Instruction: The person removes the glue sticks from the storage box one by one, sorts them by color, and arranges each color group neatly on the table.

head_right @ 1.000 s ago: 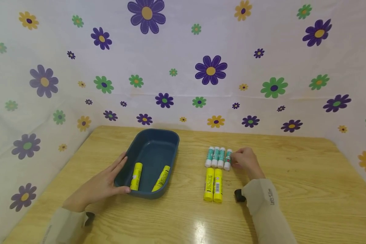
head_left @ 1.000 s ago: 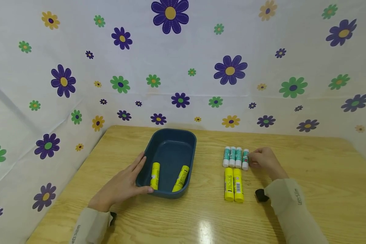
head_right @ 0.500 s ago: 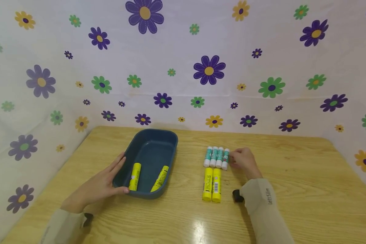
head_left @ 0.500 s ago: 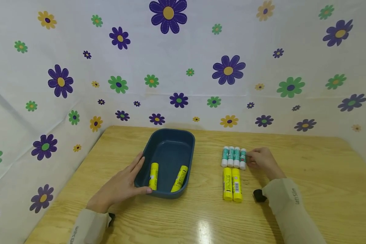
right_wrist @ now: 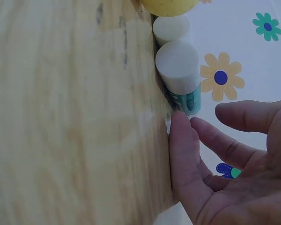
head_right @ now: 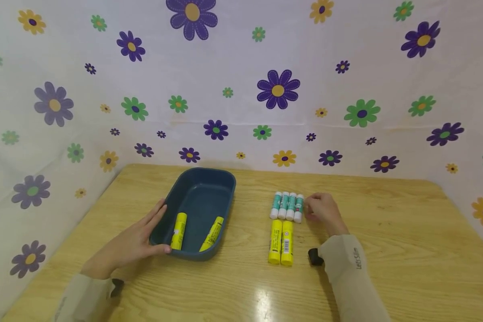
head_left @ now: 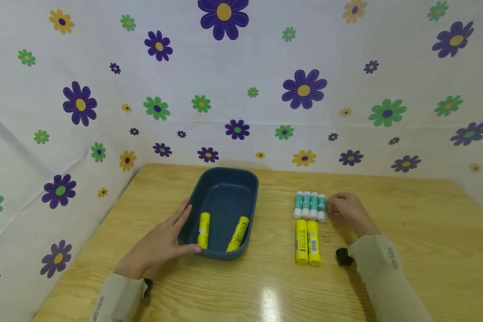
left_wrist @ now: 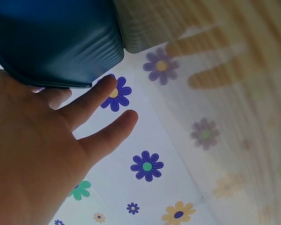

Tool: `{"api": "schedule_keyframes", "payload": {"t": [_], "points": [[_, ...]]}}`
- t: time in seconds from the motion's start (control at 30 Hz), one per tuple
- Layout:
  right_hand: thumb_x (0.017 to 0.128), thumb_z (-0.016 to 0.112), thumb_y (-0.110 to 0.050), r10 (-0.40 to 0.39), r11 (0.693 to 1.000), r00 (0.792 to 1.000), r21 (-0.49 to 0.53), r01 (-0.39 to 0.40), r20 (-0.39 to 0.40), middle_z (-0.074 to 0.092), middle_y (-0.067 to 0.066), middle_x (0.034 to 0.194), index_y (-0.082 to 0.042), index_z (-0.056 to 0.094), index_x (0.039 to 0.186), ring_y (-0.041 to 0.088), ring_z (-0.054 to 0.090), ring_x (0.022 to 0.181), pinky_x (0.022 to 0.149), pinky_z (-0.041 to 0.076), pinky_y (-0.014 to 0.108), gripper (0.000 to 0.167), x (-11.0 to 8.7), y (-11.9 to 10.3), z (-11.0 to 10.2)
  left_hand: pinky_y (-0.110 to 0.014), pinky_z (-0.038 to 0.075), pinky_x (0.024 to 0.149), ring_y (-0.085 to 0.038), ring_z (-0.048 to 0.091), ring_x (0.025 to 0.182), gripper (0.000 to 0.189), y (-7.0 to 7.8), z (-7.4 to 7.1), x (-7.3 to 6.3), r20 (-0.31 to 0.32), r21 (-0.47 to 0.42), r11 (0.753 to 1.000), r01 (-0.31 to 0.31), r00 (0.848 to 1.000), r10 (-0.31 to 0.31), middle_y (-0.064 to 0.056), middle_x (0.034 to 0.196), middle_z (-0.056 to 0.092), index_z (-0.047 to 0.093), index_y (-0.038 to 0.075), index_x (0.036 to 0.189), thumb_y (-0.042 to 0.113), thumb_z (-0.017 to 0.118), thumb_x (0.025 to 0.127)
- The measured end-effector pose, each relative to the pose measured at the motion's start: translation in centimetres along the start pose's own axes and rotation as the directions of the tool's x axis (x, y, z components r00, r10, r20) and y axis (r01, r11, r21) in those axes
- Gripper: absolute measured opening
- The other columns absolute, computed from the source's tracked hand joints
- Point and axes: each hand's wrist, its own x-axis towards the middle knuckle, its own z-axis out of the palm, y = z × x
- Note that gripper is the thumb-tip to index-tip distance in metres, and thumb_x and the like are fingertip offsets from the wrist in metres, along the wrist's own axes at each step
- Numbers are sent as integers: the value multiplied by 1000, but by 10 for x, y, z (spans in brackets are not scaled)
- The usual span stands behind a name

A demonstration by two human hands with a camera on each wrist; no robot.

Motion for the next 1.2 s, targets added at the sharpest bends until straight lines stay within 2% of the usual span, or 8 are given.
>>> {"api": "schedule_keyframes", "payload": {"t": [0.3,0.43,0.57,0.73,0.87,1.0,1.1,1.2], "points": [[109,42,-22,-1,999,997,38,-2,77,45,32,137,15,32,147,34,54,113,85,58,32,54,6,-5,-12,-64,38,107,-46,32,144,111,1,1,6,-8,-6,1000,8,1000,-8,-14,170,9,19,0,161,65,69,87],[109,40,-28,-18,997,999,74,15,46,41,35,142,14,28,149,35,54,114,87,58,34,59,7,-13,-17,-63,39,107,-46,32,145,111,-1,2,6,-4,-3,1000,13,1000,-13,-15,169,9,19,-2,160,64,70,86],[110,39,-33,-88,986,996,140,87,-2,38,33,147,12,27,152,39,48,125,98,53,37,63,1,-34,-15,-63,39,107,-47,33,144,111,-3,3,4,-7,-6,1000,19,1000,-19,-15,169,9,19,-1,160,63,70,87],[109,44,-36,-160,957,986,251,144,45,42,25,142,7,29,153,37,46,128,106,47,41,63,-11,-71,-6,-64,38,107,-47,32,144,111,-1,4,4,0,-22,1000,17,1000,-17,-14,169,9,19,-1,160,64,71,86],[109,46,-29,-200,917,972,373,142,122,48,19,131,2,43,141,29,55,115,99,52,36,45,-20,-96,11,-65,38,106,-49,32,143,112,1,5,3,17,-35,999,19,1000,-18,-14,170,8,19,-1,160,64,71,86],[109,47,-23,-239,843,950,529,99,202,50,17,124,-4,49,122,27,58,107,91,56,34,23,-23,-117,30,-65,39,105,-49,34,142,112,1,3,2,9,-33,999,13,1000,-12,-14,169,9,19,-2,160,64,71,86],[109,45,-23,-248,799,936,600,51,251,50,18,125,-4,47,123,30,57,112,94,55,36,23,-23,-129,45,-64,39,106,-48,33,143,113,0,1,2,5,-28,1000,11,1000,-11,-14,169,9,19,-1,160,64,71,85],[109,44,-23,-241,782,929,623,14,282,49,20,129,-2,43,131,33,55,116,98,52,40,30,-23,-138,60,-63,39,106,-47,34,143,113,0,0,2,6,-26,1000,7,1000,-7,-15,169,9,18,-1,161,64,71,86]]}}
